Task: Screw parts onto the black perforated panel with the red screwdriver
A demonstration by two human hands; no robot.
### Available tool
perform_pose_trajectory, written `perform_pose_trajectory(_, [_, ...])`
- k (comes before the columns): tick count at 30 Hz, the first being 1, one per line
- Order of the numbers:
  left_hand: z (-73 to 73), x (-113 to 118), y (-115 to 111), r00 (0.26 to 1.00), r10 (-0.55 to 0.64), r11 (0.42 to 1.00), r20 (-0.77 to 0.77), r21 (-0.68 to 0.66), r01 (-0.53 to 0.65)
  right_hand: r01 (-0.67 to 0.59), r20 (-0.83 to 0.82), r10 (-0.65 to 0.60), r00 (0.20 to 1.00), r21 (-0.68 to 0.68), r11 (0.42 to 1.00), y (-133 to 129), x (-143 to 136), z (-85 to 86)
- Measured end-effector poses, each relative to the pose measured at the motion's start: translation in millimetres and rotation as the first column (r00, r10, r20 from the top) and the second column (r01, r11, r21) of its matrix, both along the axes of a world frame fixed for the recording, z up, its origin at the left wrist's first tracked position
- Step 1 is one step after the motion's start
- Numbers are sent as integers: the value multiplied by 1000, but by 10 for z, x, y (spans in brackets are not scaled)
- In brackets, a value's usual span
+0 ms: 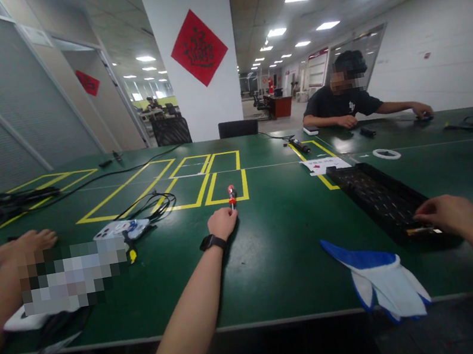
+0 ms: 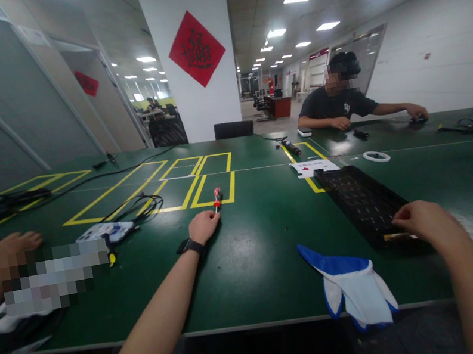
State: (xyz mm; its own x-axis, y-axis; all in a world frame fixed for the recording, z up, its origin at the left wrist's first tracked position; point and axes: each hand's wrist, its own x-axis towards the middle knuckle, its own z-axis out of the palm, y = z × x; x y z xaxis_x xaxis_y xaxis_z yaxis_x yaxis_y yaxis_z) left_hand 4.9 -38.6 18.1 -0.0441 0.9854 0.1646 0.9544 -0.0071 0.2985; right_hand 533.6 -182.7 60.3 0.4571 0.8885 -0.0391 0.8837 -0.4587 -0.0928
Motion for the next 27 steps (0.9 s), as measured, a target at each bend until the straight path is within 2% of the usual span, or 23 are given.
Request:
perform_pose_trajectory(5, [5,3,-7,1000,-8,1000,-12,16,8,-143,-58,151,987,134,981,57,-29,-19])
perform_pose_trajectory(7, [4,6,-9,1000,-4,1000,-26,20,5,-75,-50,81,996,100,992,31,81,-78])
perform_pose_trajectory(9, [6,10,-12,1000,-2,1000,-26,15,3,-9,-65,9,998,7,1000,-18,236,-138])
perform_pose_trajectory(13, [12,12,-18,1000,2,1000,-9,8,-2,-34,-157,24,987,-56,998,-112,431,-198])
perform_pose_trajectory(19, [1,-1,-11,1000,-1,1000,-22,19,2,9,-170,-18,985,-55,998,-124,429,-184])
perform_pose_trajectory(27, [-22,-11,11,1000,-17,1000,-13,21,17,-82,-254,29,967,-198,977,-24,491,-140])
